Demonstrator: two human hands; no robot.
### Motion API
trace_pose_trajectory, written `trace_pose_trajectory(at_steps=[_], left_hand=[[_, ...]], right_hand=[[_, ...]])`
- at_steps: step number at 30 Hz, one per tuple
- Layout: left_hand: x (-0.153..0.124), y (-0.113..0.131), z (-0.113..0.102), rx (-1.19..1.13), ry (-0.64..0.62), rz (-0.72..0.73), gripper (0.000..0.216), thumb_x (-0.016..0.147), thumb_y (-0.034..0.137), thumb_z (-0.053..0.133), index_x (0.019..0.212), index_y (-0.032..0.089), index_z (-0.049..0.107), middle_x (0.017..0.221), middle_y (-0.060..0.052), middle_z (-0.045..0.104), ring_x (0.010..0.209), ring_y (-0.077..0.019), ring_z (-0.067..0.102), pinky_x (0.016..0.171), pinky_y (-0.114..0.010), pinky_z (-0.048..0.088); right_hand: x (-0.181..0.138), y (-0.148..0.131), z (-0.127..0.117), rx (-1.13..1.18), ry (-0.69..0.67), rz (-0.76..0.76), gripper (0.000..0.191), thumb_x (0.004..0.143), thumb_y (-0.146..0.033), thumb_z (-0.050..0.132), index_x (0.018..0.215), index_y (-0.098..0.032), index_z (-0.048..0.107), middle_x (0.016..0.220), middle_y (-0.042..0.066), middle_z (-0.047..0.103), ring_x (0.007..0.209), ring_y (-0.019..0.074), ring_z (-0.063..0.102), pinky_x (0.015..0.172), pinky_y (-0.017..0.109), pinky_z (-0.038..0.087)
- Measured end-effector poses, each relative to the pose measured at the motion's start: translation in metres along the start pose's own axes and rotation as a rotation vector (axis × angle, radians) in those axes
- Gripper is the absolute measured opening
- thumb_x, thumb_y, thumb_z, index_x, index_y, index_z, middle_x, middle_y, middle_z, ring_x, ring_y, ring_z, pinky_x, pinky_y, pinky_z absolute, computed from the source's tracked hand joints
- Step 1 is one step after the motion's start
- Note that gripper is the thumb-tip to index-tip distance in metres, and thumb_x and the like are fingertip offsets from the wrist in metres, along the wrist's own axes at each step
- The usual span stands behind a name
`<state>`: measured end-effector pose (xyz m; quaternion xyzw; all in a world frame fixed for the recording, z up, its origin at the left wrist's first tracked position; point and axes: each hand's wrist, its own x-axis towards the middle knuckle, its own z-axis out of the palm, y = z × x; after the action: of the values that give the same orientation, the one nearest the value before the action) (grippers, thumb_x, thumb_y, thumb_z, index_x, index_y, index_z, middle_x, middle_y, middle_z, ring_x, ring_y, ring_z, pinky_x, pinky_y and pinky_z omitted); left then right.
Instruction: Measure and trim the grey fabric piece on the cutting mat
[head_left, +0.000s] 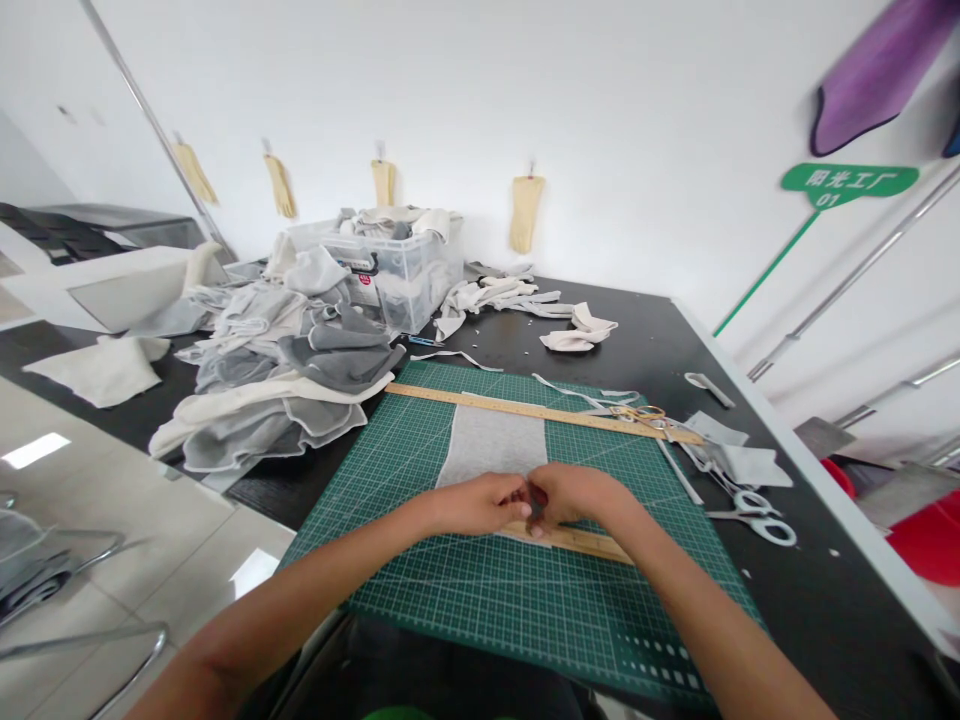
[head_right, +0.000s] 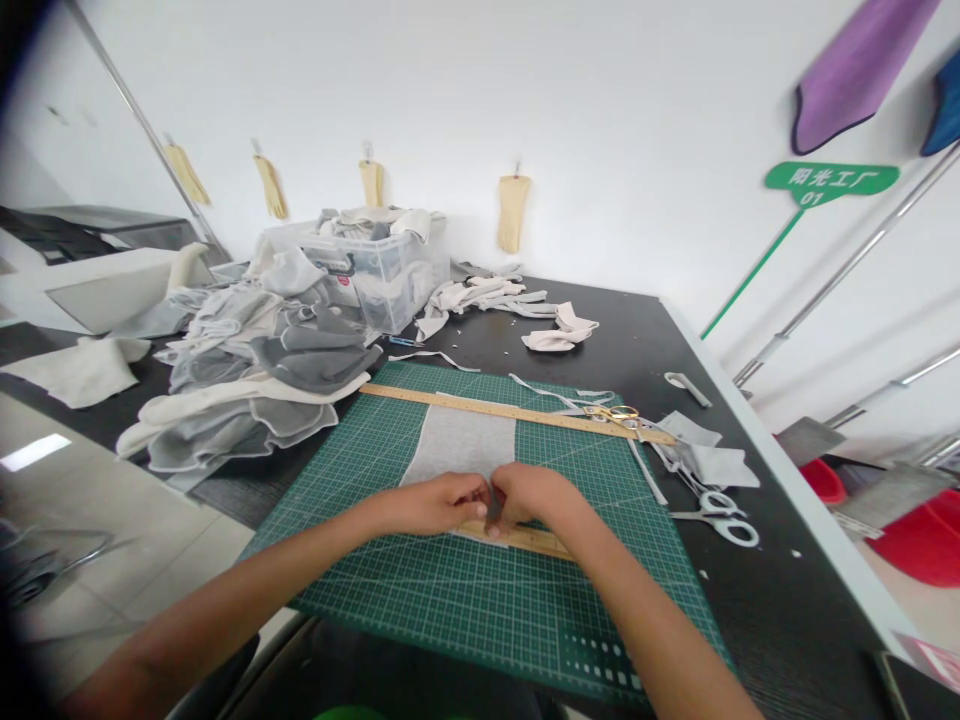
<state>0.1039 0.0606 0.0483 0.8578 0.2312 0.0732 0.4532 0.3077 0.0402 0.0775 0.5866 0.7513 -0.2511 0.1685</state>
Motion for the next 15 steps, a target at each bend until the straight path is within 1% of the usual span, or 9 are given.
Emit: trace_pose_trajectory(at_steps=[3, 5, 6, 7, 8, 10, 11, 12, 15], left_hand=[[0.009, -0.002, -0.003, 0.069, -0.031, 0.06, 0.025, 0.101, 0.034, 0.047, 0.106, 0.018, 0.065, 0.098, -0.002, 0.07, 0.086, -0.0153, 0.063, 0.074, -0.025, 0.048], [0.021, -0.002, -0.008, 0.226, -0.029, 0.047, 0.028, 0.1, 0.034, 0.046, 0.097, 0.018, 0.068, 0.091, -0.003, 0.071, 0.082, -0.0166, 0.065, 0.074, -0.027, 0.049], [0.028, -0.002, -0.011, 0.334, 0.007, 0.024, 0.028, 0.098, 0.035, 0.048, 0.092, 0.017, 0.07, 0.087, -0.004, 0.071, 0.081, -0.0184, 0.065, 0.076, -0.03, 0.05], [0.035, -0.002, -0.014, 0.398, 0.063, 0.009, 0.025, 0.094, 0.036, 0.055, 0.091, 0.017, 0.071, 0.091, -0.007, 0.071, 0.087, -0.0225, 0.066, 0.081, -0.035, 0.051], [0.042, -0.004, -0.017, 0.448, 0.128, 0.006, 0.024, 0.089, 0.037, 0.062, 0.097, 0.016, 0.071, 0.102, -0.011, 0.071, 0.1, -0.0281, 0.064, 0.089, -0.041, 0.051], [0.055, -0.01, -0.021, 0.58, 0.267, 0.062, 0.042, 0.08, 0.041, 0.073, 0.114, 0.016, 0.068, 0.131, -0.017, 0.062, 0.127, -0.0371, 0.052, 0.105, -0.052, 0.043], [0.06, -0.016, -0.023, 0.66, 0.314, 0.122, 0.051, 0.08, 0.044, 0.075, 0.121, 0.017, 0.066, 0.143, -0.018, 0.054, 0.136, -0.0378, 0.045, 0.112, -0.054, 0.038], [0.064, -0.022, -0.024, 0.712, 0.311, 0.188, 0.058, 0.08, 0.046, 0.075, 0.128, 0.016, 0.062, 0.151, -0.018, 0.047, 0.143, -0.0368, 0.038, 0.117, -0.053, 0.033], [0.069, -0.046, -0.026, 0.754, 0.318, 0.251, 0.075, 0.085, 0.059, 0.069, 0.143, 0.015, 0.051, 0.159, -0.018, 0.038, 0.151, -0.0338, 0.029, 0.124, -0.05, 0.024]], right_hand=[[-0.001, -0.006, 0.002, 0.006, 0.014, 0.03, 0.046, 0.06, -0.044, 0.085, 0.1, -0.023, 0.076, 0.098, 0.006, 0.076, 0.085, 0.029, 0.072, 0.061, 0.03, 0.042], [-0.001, -0.006, 0.002, 0.025, -0.009, 0.047, 0.048, 0.059, -0.043, 0.086, 0.101, -0.023, 0.076, 0.101, 0.007, 0.077, 0.088, 0.0297, 0.072, 0.062, 0.03, 0.042], [-0.001, -0.005, 0.001, 0.037, -0.019, 0.053, 0.048, 0.059, -0.042, 0.087, 0.102, -0.022, 0.075, 0.101, 0.007, 0.077, 0.088, 0.0299, 0.072, 0.062, 0.03, 0.043], [-0.001, -0.004, 0.001, 0.046, -0.024, 0.058, 0.049, 0.059, -0.042, 0.087, 0.102, -0.022, 0.075, 0.101, 0.007, 0.077, 0.088, 0.03, 0.072, 0.062, 0.03, 0.043], [-0.001, -0.002, 0.0, 0.052, -0.021, 0.06, 0.05, 0.059, -0.042, 0.087, 0.103, -0.022, 0.074, 0.101, 0.007, 0.077, 0.088, 0.0301, 0.072, 0.062, 0.03, 0.043], [-0.002, 0.001, -0.003, 0.055, -0.01, 0.063, 0.051, 0.06, -0.043, 0.087, 0.105, -0.021, 0.073, 0.104, 0.007, 0.076, 0.091, 0.0301, 0.072, 0.062, 0.03, 0.043], [-0.002, 0.002, -0.004, 0.052, -0.006, 0.067, 0.052, 0.061, -0.042, 0.087, 0.106, -0.021, 0.072, 0.105, 0.007, 0.076, 0.092, 0.0302, 0.071, 0.063, 0.03, 0.042], [-0.003, 0.003, -0.005, 0.049, -0.009, 0.073, 0.053, 0.061, -0.042, 0.088, 0.107, -0.021, 0.072, 0.107, 0.007, 0.075, 0.093, 0.0305, 0.071, 0.063, 0.03, 0.042], [-0.005, 0.002, -0.008, 0.037, -0.02, 0.1, 0.055, 0.061, -0.043, 0.088, 0.108, -0.021, 0.07, 0.112, 0.008, 0.074, 0.096, 0.0314, 0.07, 0.062, 0.03, 0.04]])
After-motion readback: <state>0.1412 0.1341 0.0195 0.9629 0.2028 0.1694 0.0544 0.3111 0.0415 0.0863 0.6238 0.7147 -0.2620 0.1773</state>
